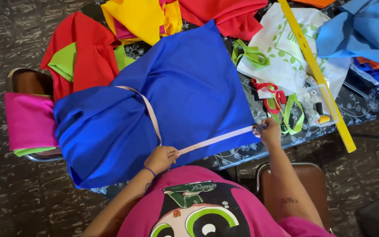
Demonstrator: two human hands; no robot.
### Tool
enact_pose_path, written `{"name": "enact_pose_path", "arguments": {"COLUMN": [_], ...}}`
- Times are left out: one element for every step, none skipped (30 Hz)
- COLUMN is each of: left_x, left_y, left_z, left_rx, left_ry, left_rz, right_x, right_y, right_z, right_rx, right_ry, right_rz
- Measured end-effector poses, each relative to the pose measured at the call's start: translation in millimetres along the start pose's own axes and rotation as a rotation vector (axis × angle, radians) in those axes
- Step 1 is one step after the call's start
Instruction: The person unfolds a blue piece of fabric on a table and smooths it out. They use a measuring tape and a pen to mark measurements on the fabric. Finally, they use scissors to cut the fabric along the marked lines.
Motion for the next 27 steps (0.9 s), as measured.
{"name": "enact_pose_path", "arguments": {"left_x": [7,14,14,15,16,13,11,8,1,-6,-9,-10,-8,-5,0,6,9,17,23,29,31,32,32,33,34,34,36], "left_y": [3,7,8,9,10,7,4,2,-2,-6,-9,-4,-1,2,7,11,14,20,26,33,32,32,33,33,33,33,35], "left_z": [-11,-21,-24,-27,-30,-25,-19,-13,2,19,38,45,54,64,70,77,82,83,82,82,83,84,83,82,80,77,72], "left_rx": [0.003,0.007,0.008,-0.012,-0.034,-0.033,-0.037,-0.041,-0.041,-0.026,-0.005,0.001,-0.003,-0.006,0.006,0.018,0.030,0.041,0.018,-0.004,0.002,-0.055,-0.114,-0.109,-0.110,-0.112,-0.106], "left_ry": [0.026,0.052,0.054,0.080,0.107,0.110,0.111,0.111,0.119,0.128,0.146,0.162,0.177,0.191,0.211,0.225,0.233,0.248,0.278,0.309,0.318,0.330,0.341,0.347,0.338,0.329,0.333], "left_rz": [0.034,0.067,0.068,0.076,0.083,0.083,0.092,0.100,0.093,0.080,0.060,0.046,0.050,0.054,0.042,0.058,0.075,0.065,0.039,0.014,0.010,-0.043,-0.095,-0.098,-0.104,-0.111,-0.114], "right_x": [-5,-9,-8,-6,-5,-7,-11,-14,-14,-15,-17,-18,-18,-19,-23,-27,-32,-31,-29,-28,-32,-36,-41,-36,-32,-28,-26], "right_y": [-4,-9,-10,-10,-11,-9,-8,-8,-4,-1,-3,-3,-3,-4,-3,-1,5,3,3,4,4,5,8,5,4,3,3], "right_z": [-13,-25,-25,-25,-25,-30,-34,-38,-40,-41,-41,-40,-40,-41,-48,-54,-60,-60,-59,-59,-56,-55,-54,-47,-40,-34,-34], "right_rx": [0.278,0.555,0.556,0.611,0.665,0.665,0.679,0.692,0.689,0.715,0.743,0.741,0.776,0.811,0.814,0.811,0.809,0.812,0.819,0.825,0.828,0.769,0.711,0.714,0.709,0.705,0.709], "right_ry": [-0.039,-0.076,-0.077,-0.079,-0.081,-0.081,-0.070,-0.059,-0.054,-0.031,0.000,0.012,0.012,0.013,0.025,0.041,0.056,0.066,0.085,0.104,0.108,0.056,0.005,0.009,-0.013,-0.035,-0.031], "right_rz": [-0.108,-0.216,-0.214,-0.261,-0.306,-0.302,-0.352,-0.402,-0.393,-0.417,-0.429,-0.409,-0.432,-0.454,-0.430,-0.437,-0.448,-0.430,-0.454,-0.478,-0.467,-0.471,-0.477,-0.469,-0.464,-0.458,-0.453]}}
Point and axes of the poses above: each hand's wrist, its own x-axis away from the middle knuckle, its own y-axis out of the back of the hand, z = x × y, the point moved 3 cm from there along -x, towards the middle knuckle, and after that the axes turned 7 degrees about z, right-handed, at the moved point
